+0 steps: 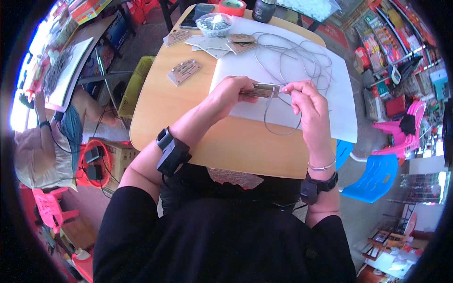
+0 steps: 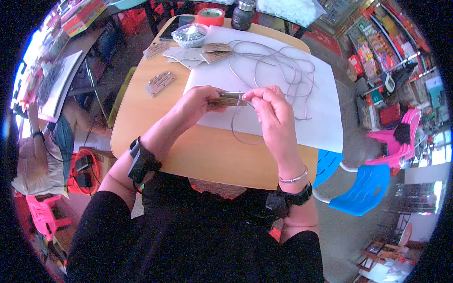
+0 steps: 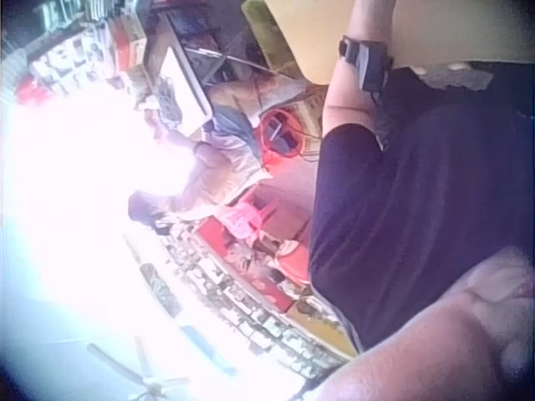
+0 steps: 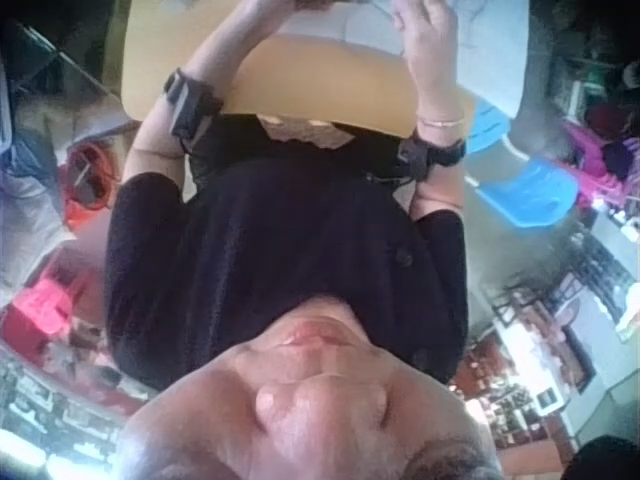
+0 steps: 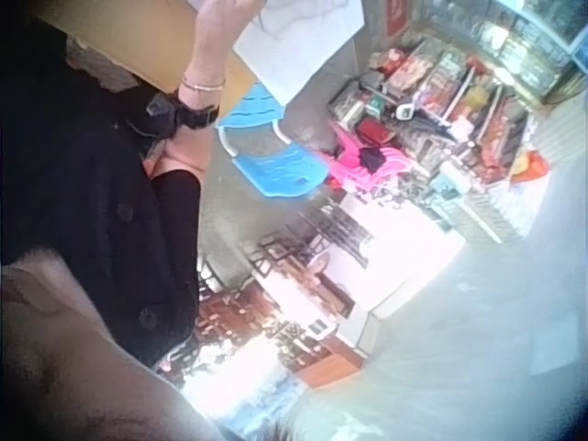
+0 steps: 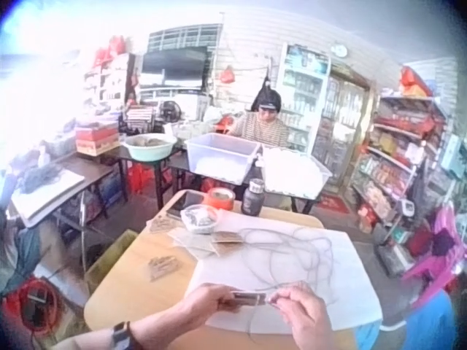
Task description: The recorder manually laces a string through pre-cut material pieces to assemble a shoe component.
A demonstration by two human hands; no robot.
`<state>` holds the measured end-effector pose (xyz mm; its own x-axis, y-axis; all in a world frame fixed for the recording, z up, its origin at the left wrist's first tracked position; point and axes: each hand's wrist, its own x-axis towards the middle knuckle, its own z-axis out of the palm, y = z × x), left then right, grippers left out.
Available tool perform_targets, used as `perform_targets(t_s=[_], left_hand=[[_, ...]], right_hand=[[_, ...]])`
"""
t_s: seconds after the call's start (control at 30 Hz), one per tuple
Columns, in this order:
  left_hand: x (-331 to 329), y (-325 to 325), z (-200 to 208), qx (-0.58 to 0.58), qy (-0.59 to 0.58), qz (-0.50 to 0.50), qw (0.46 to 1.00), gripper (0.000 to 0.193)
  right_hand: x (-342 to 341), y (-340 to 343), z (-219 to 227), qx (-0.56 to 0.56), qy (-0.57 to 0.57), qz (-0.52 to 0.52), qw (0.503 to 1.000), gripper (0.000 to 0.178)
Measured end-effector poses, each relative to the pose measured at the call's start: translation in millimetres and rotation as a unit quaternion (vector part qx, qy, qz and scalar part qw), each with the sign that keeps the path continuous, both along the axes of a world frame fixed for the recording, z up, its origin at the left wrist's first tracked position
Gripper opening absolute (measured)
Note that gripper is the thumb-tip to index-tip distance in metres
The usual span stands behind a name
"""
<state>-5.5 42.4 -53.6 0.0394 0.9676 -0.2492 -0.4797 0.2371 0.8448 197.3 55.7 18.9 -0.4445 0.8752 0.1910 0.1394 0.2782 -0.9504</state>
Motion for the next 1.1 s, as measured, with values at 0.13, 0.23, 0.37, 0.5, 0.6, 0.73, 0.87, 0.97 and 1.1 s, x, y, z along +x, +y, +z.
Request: perform_targets(t_s=[0.13,0.23,0.37,0.5,0.6,0.73,0.87,0.97,1.1], left_hand=[[-1.3,-0.8,1.0,0.002,-0.004,0.004,1.000,0.027],[0.9,0.6,0.7,-0.014,0.002,0.020,1.000,0.026],[-0.7,2.8,-12.1,0.009,0.039,0.018,0.999,0.023],[0.4,-2.4,-2.5,0.038,0.033,-0.008,0.999,0.023],[-1.1,-4.1,-0.2,0.049,0.046,-0.016,0.998,0.026],[-3.2,-3.1,-0.3,0.032,0.046,-0.016,0.998,0.027],[-3.7,-0.4,-3.8,0.035,0.063,-0.033,0.997,0.025],[-6.5,-1.3,3.3,0.030,0.113,-0.053,0.992,0.024],[-6.7,0.7,-2.2,0.029,0.114,-0.051,0.992,0.024]], right_hand=[[-12.4,-9.8,21.7,-0.049,0.038,0.047,0.997,0.017],[-25.6,-16.3,33.0,-0.136,0.101,0.074,0.983,0.017],[-43.1,-24.8,38.1,-0.239,0.101,0.162,0.952,0.018],[-52.5,-9.8,43.3,-0.174,0.132,0.174,0.960,0.015],[-56.9,22.4,17.9,0.005,-0.009,0.050,0.999,0.014],[-40.3,42.2,-3.1,-0.049,-0.145,0.090,0.984,0.014],[-34.4,48.4,-3.2,-0.050,-0.154,0.108,0.981,0.014],[-30.5,53.6,-1.8,-0.064,-0.187,0.164,0.966,0.014],[-32.0,54.9,-6.4,-0.114,-0.149,0.200,0.961,0.015]])
